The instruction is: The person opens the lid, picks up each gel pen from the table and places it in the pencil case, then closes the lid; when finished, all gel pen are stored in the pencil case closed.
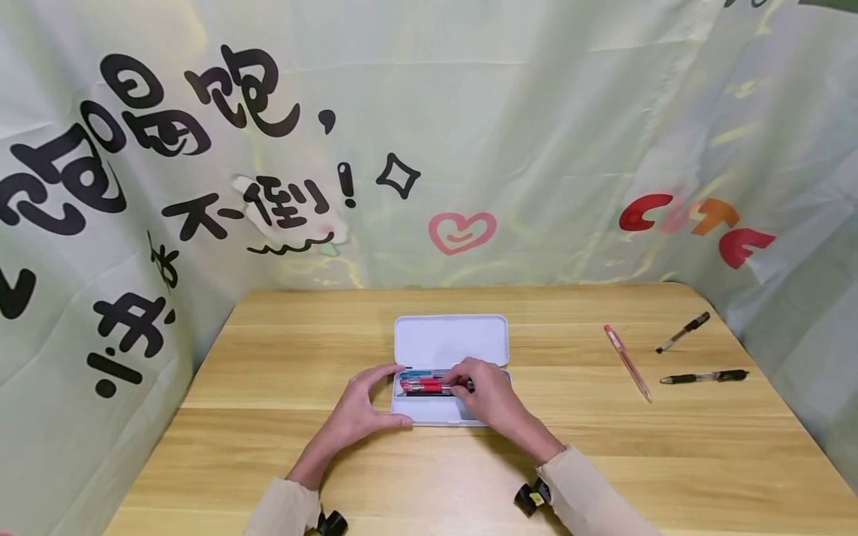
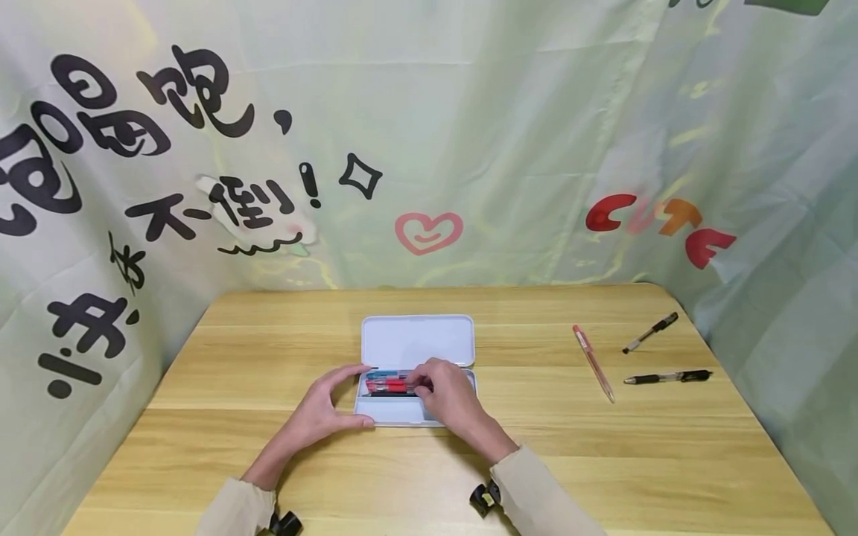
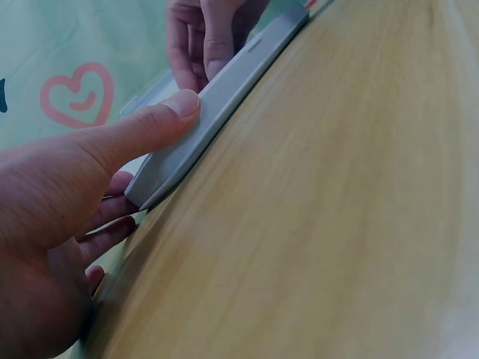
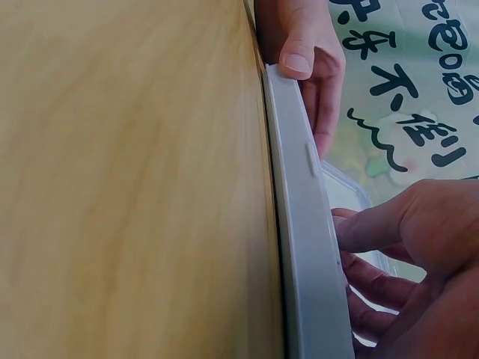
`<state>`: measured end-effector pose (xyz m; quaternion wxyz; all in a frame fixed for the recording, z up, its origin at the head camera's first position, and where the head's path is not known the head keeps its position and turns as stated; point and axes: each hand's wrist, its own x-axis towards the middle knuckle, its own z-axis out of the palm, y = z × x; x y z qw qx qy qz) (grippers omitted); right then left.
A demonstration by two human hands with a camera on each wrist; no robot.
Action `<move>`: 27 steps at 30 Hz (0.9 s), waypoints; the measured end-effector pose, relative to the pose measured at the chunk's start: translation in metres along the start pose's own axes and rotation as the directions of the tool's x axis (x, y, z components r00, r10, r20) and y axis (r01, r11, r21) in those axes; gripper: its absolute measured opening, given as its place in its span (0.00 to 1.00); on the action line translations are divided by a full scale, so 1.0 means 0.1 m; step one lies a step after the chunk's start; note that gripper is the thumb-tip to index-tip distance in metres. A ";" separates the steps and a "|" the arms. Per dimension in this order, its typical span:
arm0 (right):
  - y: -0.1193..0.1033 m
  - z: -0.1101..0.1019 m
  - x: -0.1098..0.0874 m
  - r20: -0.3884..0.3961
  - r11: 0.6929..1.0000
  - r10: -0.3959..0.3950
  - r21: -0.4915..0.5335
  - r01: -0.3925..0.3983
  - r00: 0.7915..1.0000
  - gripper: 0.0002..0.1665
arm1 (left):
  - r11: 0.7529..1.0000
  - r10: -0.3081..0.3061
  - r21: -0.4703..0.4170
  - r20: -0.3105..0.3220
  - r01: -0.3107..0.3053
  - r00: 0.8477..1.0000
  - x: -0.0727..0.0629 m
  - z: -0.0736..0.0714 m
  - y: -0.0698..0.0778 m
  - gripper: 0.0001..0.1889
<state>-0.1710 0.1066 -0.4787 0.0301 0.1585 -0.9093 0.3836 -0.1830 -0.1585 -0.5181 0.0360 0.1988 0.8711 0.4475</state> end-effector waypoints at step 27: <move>0.37 -0.85 -0.18 -0.206 0.997 0.005 0.080 0.012 0.979 0.18 | 1.000 -0.012 0.005 -0.010 0.012 1.000 -0.02 0.01 0.00 0.47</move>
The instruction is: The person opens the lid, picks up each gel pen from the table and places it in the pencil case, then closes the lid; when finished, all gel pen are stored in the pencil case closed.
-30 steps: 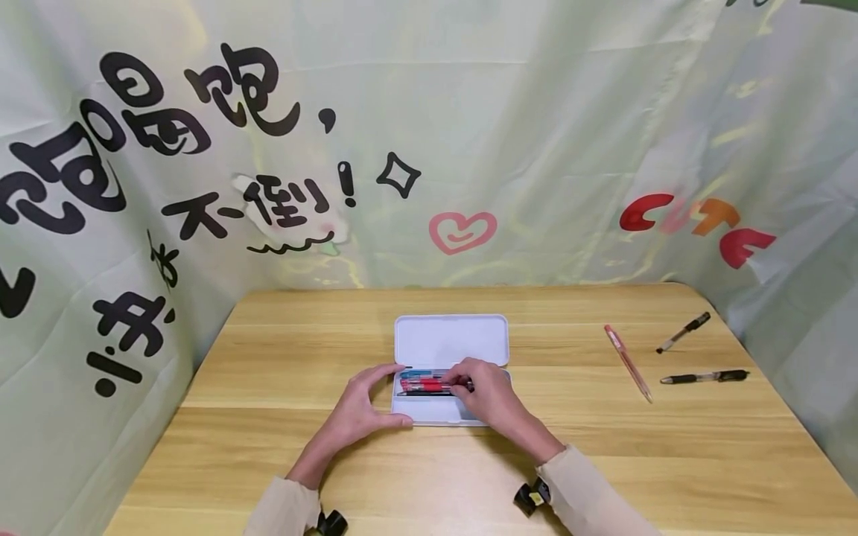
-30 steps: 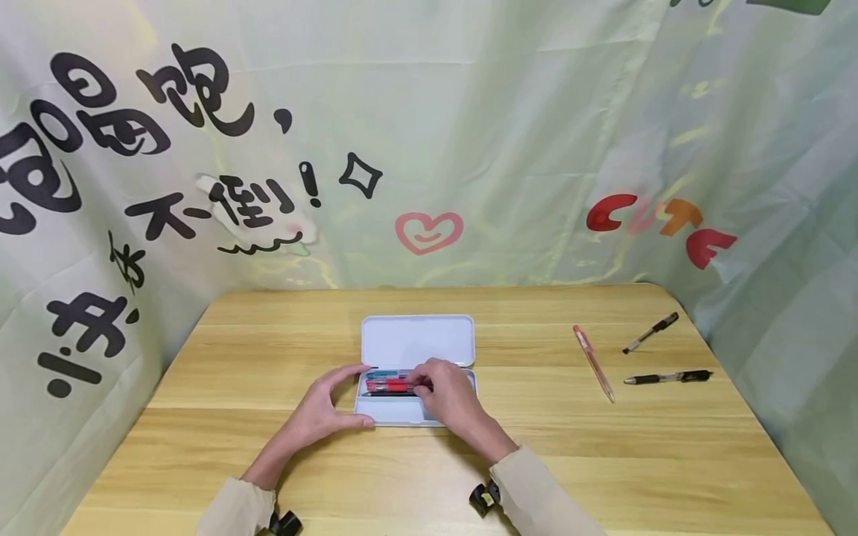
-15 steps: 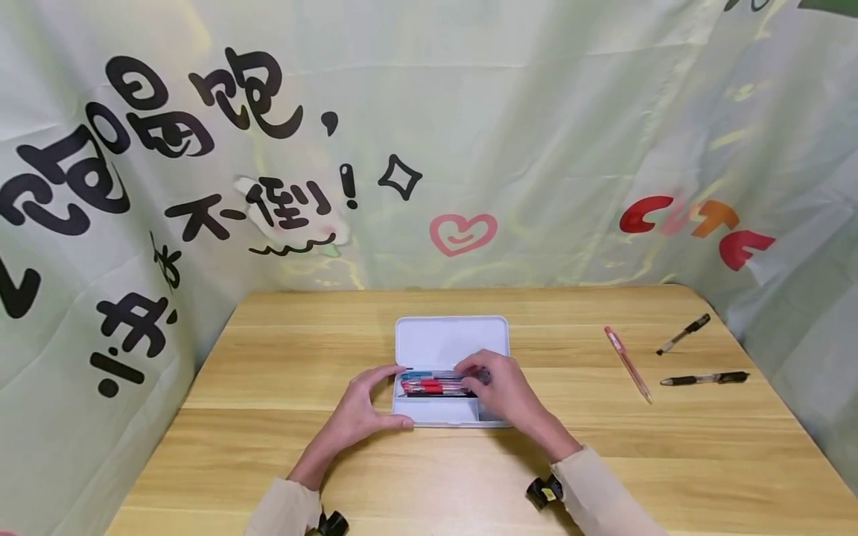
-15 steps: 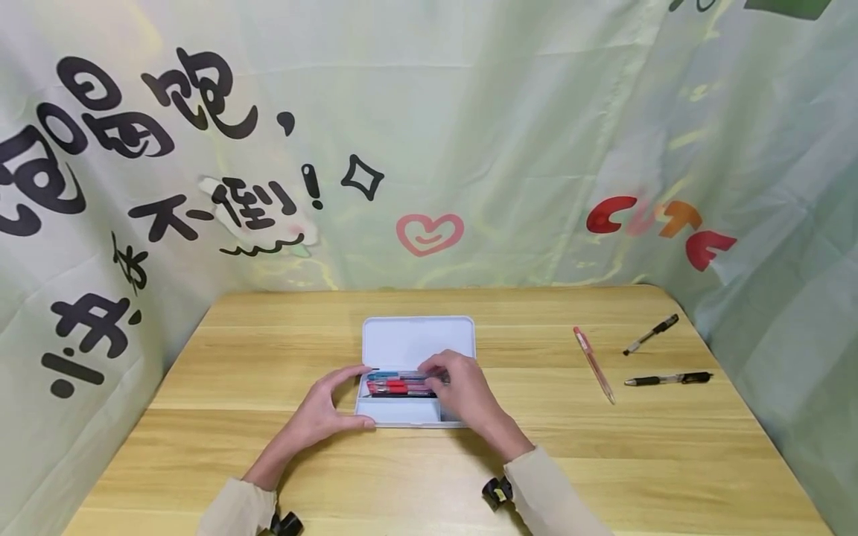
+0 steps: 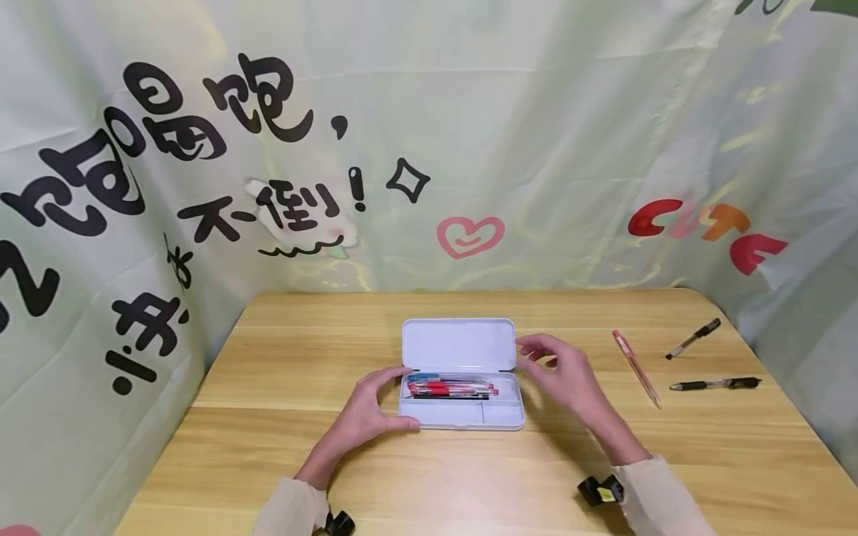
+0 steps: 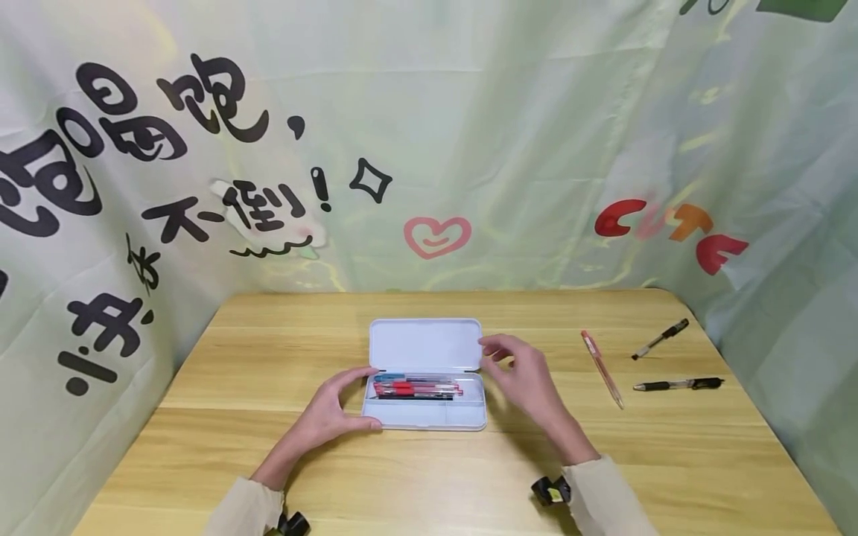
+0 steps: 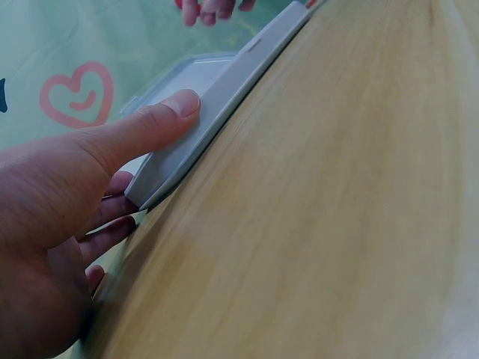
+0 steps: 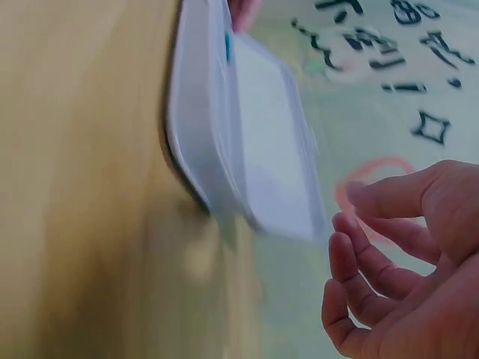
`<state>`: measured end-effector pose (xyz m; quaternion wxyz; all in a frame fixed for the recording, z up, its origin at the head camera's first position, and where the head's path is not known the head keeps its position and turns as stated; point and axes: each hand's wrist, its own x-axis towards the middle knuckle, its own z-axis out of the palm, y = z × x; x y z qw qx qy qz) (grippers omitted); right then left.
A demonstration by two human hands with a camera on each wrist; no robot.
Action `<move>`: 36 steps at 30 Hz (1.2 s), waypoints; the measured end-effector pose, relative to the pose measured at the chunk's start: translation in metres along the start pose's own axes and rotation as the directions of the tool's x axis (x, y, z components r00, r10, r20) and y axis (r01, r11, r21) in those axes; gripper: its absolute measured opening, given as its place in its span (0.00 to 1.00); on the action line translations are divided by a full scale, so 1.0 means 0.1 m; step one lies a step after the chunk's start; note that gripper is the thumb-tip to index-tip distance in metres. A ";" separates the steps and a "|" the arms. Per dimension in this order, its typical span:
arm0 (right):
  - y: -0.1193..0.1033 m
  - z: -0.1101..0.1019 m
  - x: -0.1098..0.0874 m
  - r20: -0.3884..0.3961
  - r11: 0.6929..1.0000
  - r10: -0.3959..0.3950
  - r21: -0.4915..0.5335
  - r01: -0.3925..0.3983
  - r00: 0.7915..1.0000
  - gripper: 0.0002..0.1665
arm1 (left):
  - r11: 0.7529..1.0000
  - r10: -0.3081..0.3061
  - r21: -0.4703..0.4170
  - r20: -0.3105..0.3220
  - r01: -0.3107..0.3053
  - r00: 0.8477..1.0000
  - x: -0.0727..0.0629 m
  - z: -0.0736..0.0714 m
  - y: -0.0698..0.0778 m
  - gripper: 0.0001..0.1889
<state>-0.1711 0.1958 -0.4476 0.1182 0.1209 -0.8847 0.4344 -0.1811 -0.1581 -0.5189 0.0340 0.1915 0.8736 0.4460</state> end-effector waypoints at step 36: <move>1.11 -0.98 -0.30 -0.099 0.930 0.225 -0.274 -0.244 0.969 0.23 | 1.000 0.013 -0.019 0.003 -0.013 1.000 0.00 0.00 0.00 0.47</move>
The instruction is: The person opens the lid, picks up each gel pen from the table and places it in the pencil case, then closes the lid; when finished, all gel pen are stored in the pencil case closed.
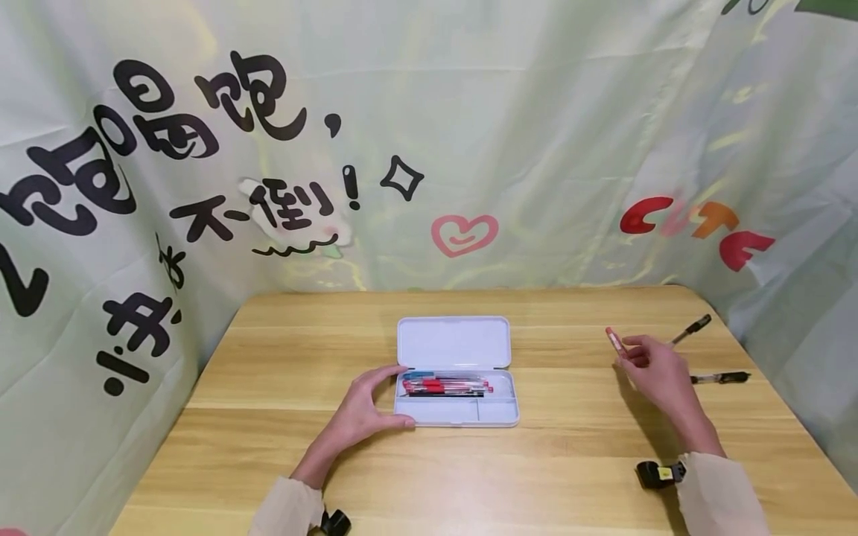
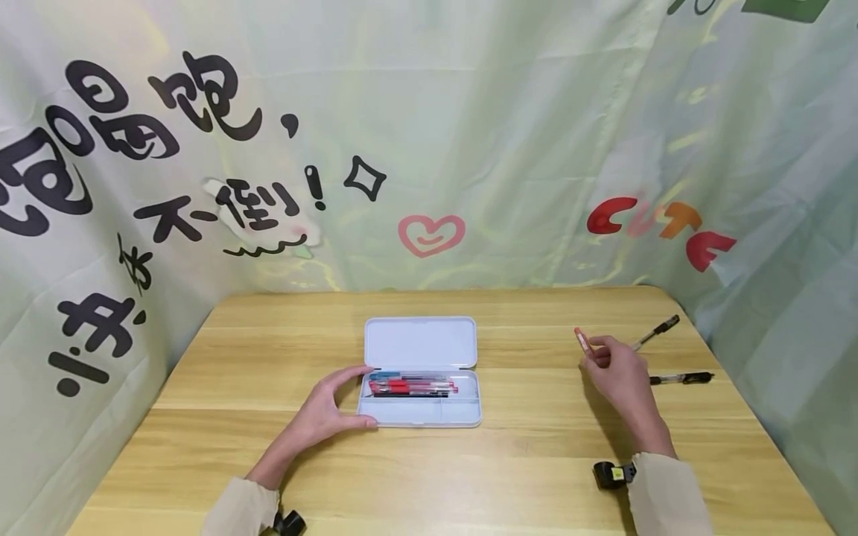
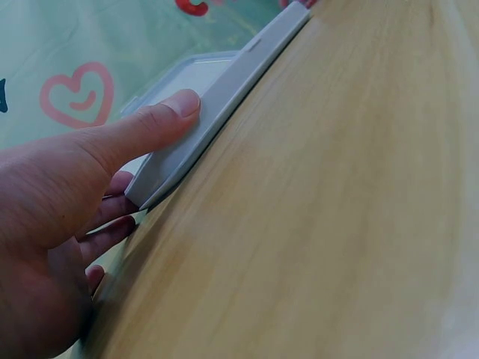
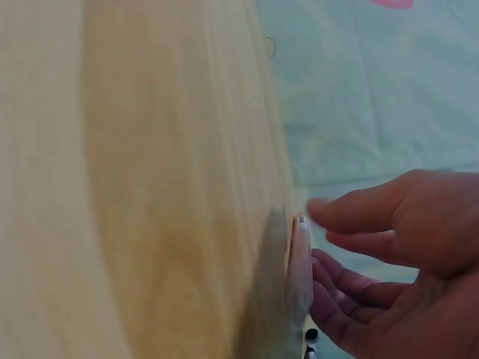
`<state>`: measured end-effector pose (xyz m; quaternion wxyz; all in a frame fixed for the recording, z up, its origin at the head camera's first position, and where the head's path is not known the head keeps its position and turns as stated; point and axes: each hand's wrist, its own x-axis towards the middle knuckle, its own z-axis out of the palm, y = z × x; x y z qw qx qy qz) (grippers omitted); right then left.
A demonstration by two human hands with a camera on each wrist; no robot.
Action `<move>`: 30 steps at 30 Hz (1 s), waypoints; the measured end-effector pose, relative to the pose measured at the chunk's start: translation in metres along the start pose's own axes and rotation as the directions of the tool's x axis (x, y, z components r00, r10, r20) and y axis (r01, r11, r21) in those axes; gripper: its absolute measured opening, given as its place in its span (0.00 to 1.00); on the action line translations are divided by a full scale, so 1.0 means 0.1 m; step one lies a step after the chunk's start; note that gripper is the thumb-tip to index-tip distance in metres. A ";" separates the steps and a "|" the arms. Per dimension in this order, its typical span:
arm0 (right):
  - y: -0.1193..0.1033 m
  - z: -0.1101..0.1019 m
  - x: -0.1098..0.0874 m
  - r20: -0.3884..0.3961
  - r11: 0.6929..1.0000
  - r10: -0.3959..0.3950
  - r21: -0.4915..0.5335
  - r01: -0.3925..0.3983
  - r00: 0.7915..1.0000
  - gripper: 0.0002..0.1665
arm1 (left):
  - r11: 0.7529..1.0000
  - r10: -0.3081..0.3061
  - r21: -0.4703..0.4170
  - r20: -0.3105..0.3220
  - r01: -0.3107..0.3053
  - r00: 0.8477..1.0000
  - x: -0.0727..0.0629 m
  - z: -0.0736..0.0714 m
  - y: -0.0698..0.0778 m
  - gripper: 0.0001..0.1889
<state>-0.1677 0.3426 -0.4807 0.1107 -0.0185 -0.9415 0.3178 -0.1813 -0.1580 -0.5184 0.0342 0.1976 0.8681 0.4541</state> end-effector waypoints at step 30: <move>-0.36 0.22 0.00 -0.157 0.979 -0.126 0.140 0.148 0.980 0.12 | 1.000 0.002 -0.005 0.004 -0.002 1.000 0.01 -0.01 -0.01 0.47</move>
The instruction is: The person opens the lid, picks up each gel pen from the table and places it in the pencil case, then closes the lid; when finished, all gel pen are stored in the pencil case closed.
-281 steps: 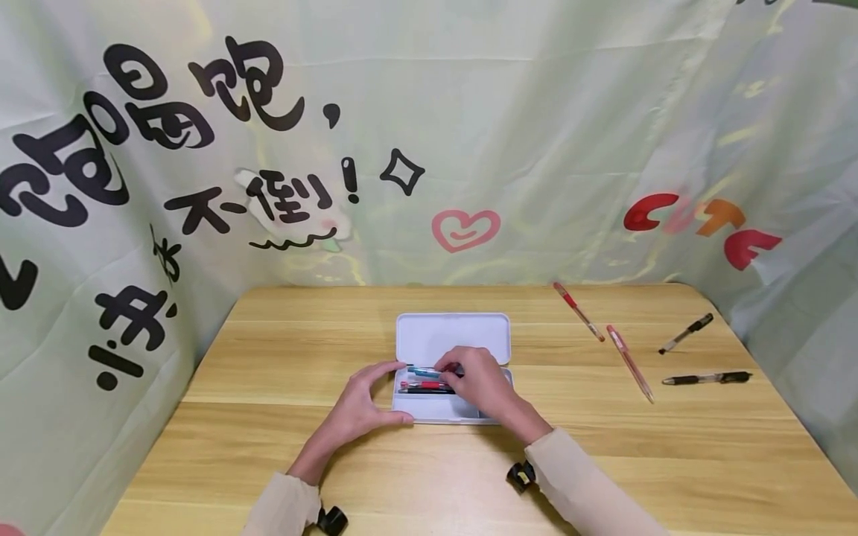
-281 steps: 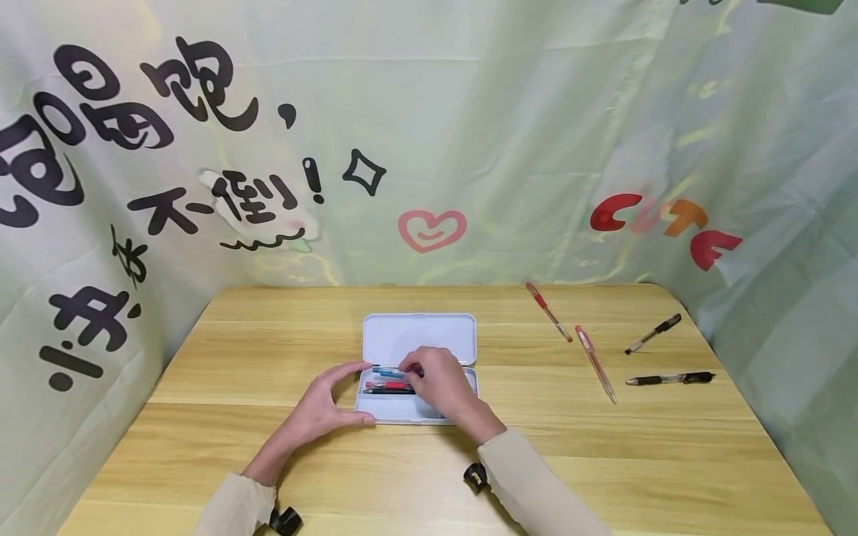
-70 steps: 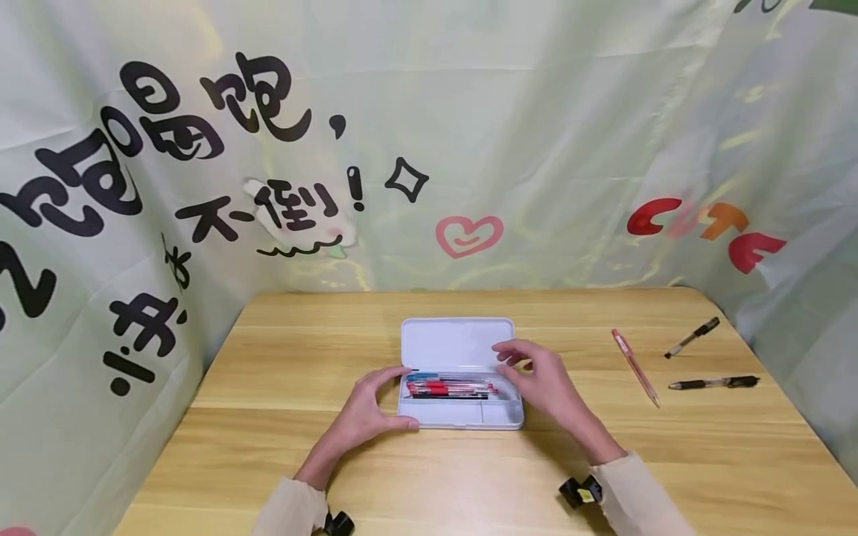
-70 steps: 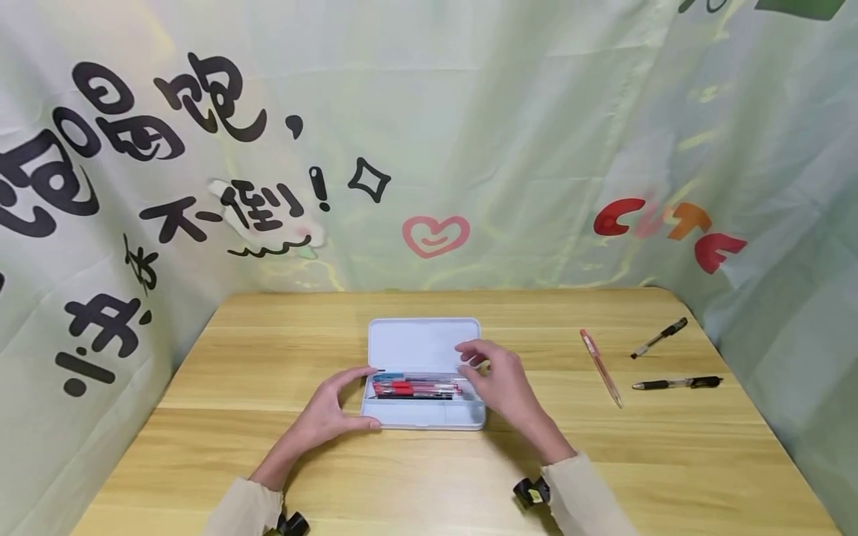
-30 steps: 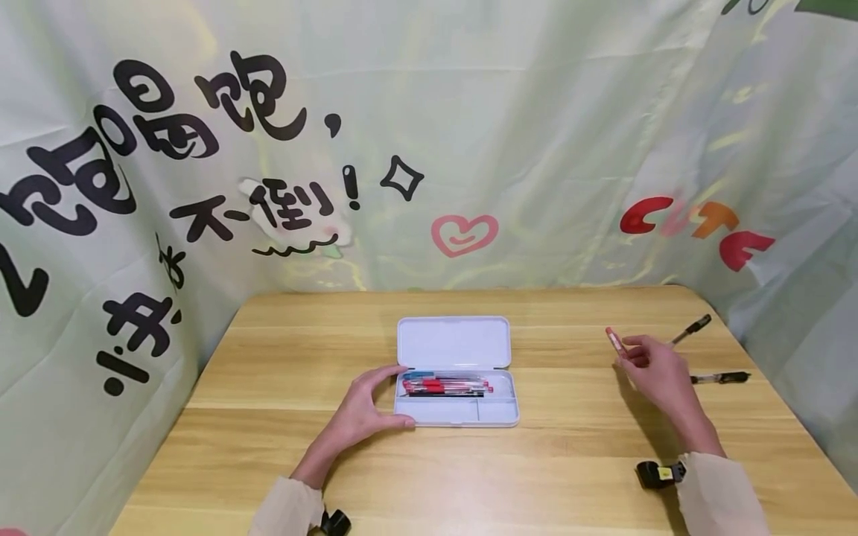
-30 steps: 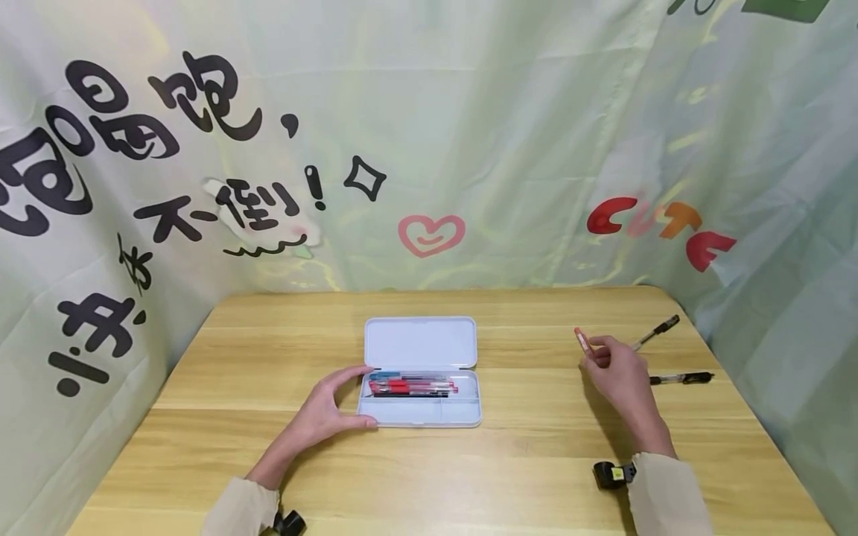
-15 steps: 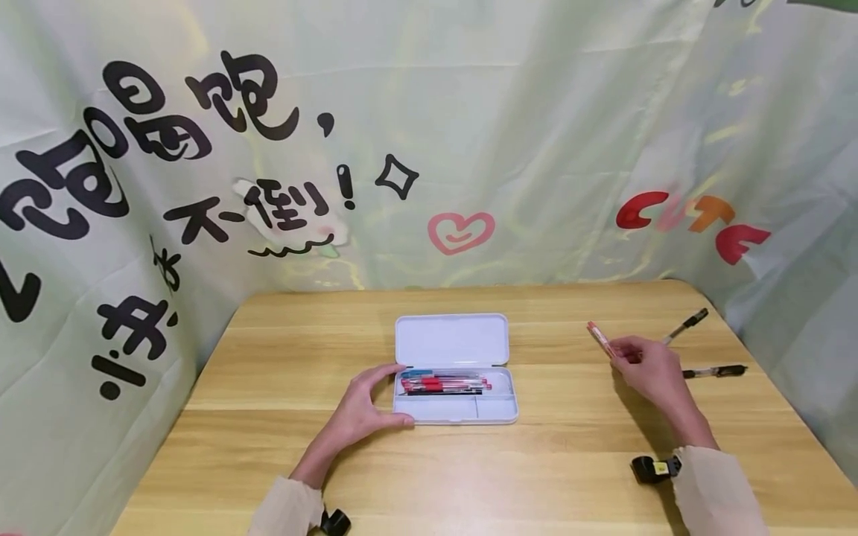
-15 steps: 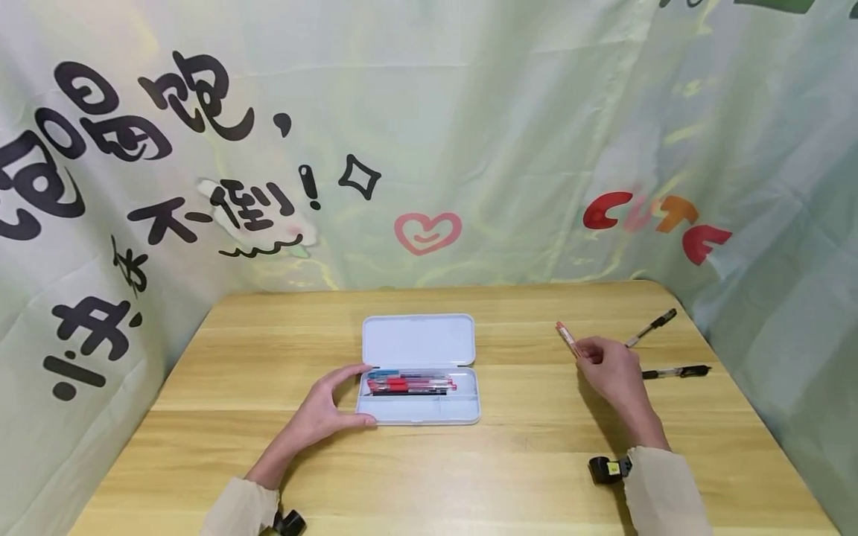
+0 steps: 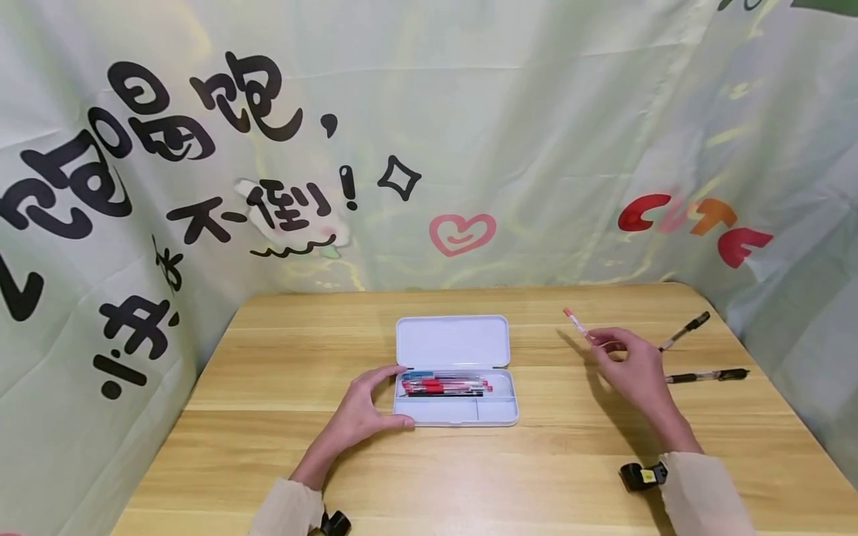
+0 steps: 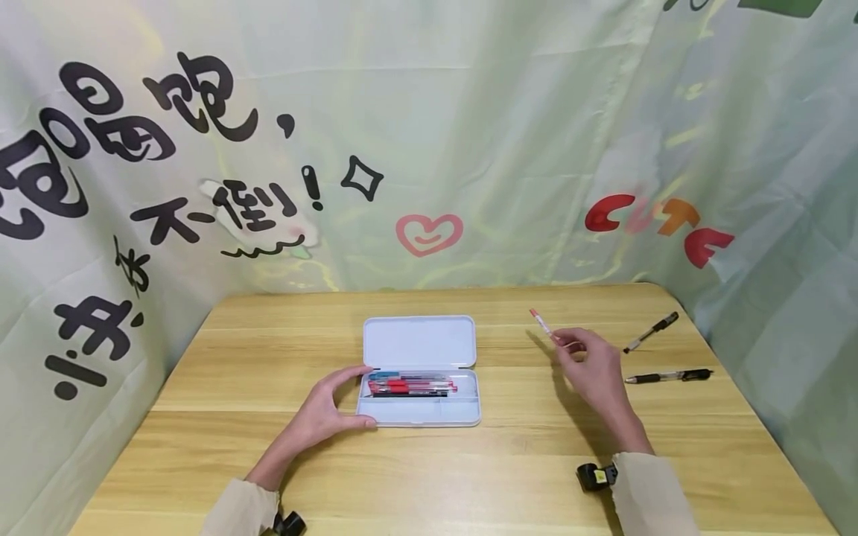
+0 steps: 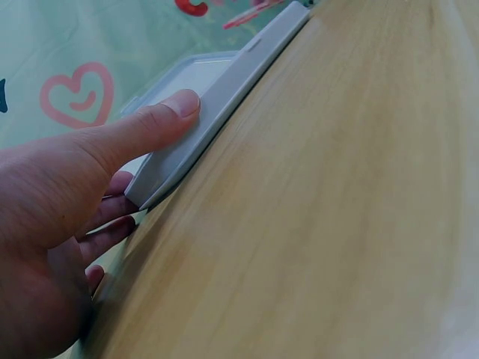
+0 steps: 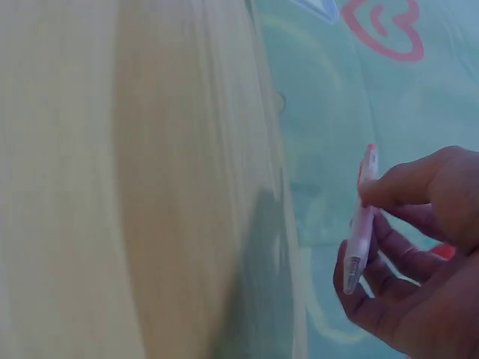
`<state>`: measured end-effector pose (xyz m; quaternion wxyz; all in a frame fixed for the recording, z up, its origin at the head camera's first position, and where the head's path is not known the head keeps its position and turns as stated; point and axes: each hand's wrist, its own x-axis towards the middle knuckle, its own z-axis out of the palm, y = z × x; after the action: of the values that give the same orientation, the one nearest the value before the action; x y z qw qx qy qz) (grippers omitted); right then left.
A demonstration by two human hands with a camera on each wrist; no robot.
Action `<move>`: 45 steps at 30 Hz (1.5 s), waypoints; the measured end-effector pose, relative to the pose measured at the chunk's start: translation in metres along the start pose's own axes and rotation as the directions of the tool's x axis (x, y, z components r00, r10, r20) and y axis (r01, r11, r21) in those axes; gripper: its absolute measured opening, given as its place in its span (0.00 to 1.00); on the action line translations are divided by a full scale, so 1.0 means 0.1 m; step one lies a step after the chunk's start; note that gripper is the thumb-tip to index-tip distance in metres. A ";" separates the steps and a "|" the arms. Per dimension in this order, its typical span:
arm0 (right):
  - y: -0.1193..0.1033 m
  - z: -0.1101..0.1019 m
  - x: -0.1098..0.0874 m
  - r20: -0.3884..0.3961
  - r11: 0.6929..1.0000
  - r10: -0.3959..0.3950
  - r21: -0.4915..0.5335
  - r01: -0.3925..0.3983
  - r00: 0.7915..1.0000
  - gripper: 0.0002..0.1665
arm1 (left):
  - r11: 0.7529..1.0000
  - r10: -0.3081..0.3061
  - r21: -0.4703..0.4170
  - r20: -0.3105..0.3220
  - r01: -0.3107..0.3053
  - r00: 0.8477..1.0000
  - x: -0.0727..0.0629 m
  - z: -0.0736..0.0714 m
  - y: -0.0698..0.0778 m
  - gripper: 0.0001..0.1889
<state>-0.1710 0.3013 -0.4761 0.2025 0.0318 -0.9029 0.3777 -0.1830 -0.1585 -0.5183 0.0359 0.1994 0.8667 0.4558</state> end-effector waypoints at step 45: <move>-1.21 1.09 -0.12 0.315 0.974 -0.130 0.219 0.061 0.940 0.11 | 1.000 0.004 0.004 0.002 -0.004 1.000 -0.01 -0.01 0.01 0.47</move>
<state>-0.1718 0.1382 -0.4688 0.0638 0.1586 -0.8774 0.4483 -0.1822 -0.1587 -0.5173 0.0354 0.2015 0.8672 0.4539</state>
